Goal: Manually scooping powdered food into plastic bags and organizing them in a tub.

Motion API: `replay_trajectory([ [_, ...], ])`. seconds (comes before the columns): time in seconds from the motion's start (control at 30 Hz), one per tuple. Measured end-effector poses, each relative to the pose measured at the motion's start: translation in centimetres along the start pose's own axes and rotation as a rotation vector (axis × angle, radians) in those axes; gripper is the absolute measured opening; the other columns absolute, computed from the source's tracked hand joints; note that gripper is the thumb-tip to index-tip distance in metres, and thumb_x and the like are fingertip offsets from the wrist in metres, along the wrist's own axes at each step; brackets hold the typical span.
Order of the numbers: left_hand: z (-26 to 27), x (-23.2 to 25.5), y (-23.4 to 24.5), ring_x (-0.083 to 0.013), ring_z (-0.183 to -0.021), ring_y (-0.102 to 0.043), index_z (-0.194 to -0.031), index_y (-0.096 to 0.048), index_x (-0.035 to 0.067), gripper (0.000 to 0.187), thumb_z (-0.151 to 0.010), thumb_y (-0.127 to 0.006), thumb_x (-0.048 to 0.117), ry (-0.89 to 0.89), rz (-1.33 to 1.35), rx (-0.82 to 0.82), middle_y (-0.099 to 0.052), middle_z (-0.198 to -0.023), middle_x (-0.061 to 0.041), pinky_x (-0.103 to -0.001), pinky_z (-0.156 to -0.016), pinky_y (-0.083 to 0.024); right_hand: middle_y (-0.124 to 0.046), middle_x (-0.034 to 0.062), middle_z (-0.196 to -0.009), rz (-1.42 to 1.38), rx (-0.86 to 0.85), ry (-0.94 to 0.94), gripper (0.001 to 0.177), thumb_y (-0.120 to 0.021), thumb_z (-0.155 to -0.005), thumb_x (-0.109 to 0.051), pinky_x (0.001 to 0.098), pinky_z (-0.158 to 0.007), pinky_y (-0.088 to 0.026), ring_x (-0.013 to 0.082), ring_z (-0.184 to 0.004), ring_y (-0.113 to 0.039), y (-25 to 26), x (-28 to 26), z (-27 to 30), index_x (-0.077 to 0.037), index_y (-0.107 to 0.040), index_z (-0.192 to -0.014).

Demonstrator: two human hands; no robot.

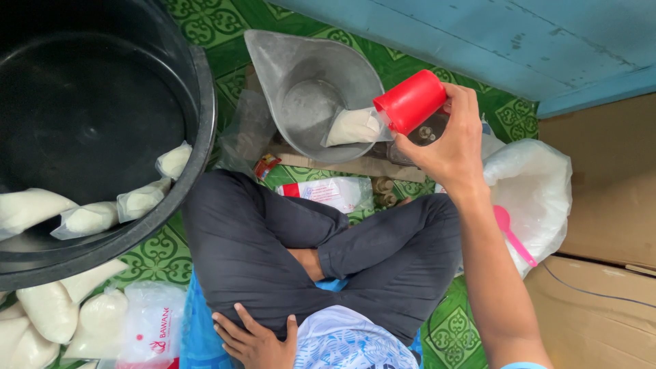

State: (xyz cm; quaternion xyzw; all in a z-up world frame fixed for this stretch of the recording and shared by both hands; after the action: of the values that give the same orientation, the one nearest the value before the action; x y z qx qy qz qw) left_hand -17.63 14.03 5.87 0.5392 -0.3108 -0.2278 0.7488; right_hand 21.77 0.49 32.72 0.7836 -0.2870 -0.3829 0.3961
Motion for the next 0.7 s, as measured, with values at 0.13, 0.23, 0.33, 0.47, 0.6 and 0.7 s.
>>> replay_trajectory([
  [0.13, 0.03, 0.04, 0.0, -0.0537, -0.145, -0.01, -0.154, -0.003, 0.007, 0.12, -0.064, -0.059, 0.062, 0.008, 0.013, 0.009, 0.003, -0.159, -0.029, -0.072, -0.101, -0.031, -0.05, 0.0216, -0.111, 0.004, 0.003, 0.003, 0.071, -0.086, -0.068, -0.009, 0.039, -0.083, -0.054, 0.0318, -0.094, -0.059, 0.08, 0.13, -0.01, 0.01, -0.046, -0.122],
  [0.23, 0.03, -0.02, -0.03, -0.0539, -0.145, -0.01, -0.154, -0.004, 0.005, 0.12, -0.065, -0.059, 0.062, 0.005, -0.003, 0.001, 0.003, -0.159, -0.03, -0.071, -0.102, -0.031, -0.051, 0.022, -0.111, 0.008, 0.01, 0.007, 0.07, -0.086, -0.067, -0.008, 0.04, -0.084, -0.053, 0.0328, -0.094, -0.059, 0.14, 0.24, 0.09, 0.01, -0.046, -0.122],
  [0.33, 0.01, 0.17, 0.17, -0.0533, -0.146, -0.01, -0.154, -0.005, 0.005, 0.12, -0.064, -0.06, 0.062, 0.009, -0.008, 0.005, 0.002, -0.159, -0.029, -0.07, -0.102, -0.032, -0.05, 0.022, -0.113, 0.001, -0.004, -0.007, 0.071, -0.086, -0.068, -0.008, 0.0395, -0.084, -0.054, 0.0322, -0.095, -0.059, 0.22, 0.61, 0.21, 0.01, -0.046, -0.123],
  [0.47, 0.0, 0.17, 0.23, -0.0532, -0.146, -0.011, -0.154, -0.005, 0.005, 0.118, -0.065, -0.058, 0.063, 0.009, 0.01, 0.02, 0.001, -0.159, -0.029, -0.071, -0.101, -0.032, -0.051, 0.0205, -0.11, 0.006, -0.006, -0.048, 0.07, -0.087, -0.068, -0.009, 0.038, -0.083, -0.052, 0.03, -0.092, -0.059, 0.31, 0.92, 0.42, 0.009, -0.047, -0.122],
  [0.6, 0.0, 0.23, 0.36, -0.0531, -0.146, -0.011, -0.154, -0.005, 0.004, 0.118, -0.066, -0.058, 0.063, -0.001, -0.002, 0.024, 0.002, -0.159, -0.03, -0.071, -0.1, -0.034, -0.052, 0.021, -0.111, 0.016, 0.002, -0.043, 0.07, -0.087, -0.069, -0.01, 0.0382, -0.083, -0.051, 0.0304, -0.092, -0.059, 0.3, 0.81, 0.54, 0.01, -0.046, -0.122],
  [0.7, -0.06, 0.24, 0.3, -0.0531, -0.146, -0.011, -0.154, -0.005, 0.004, 0.12, -0.064, -0.059, 0.062, 0.007, 0.002, 0.013, 0.002, -0.159, -0.03, -0.071, -0.102, -0.032, -0.05, 0.0218, -0.113, -0.007, 0.002, -0.003, 0.071, -0.085, -0.067, -0.008, 0.0401, -0.086, -0.052, 0.0329, -0.096, -0.058, 0.14, 0.46, 0.48, 0.009, -0.045, -0.124],
])
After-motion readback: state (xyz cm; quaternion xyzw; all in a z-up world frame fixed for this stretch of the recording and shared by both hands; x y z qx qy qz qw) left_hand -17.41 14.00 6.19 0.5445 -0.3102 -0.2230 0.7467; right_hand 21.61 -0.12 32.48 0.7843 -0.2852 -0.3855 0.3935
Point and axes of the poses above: each hand's wrist, its own z-axis away from the middle knuckle, its own y-axis out of the back of the hand, x = y × z, the point moved 3 cm from there along -z, towards the middle knuckle
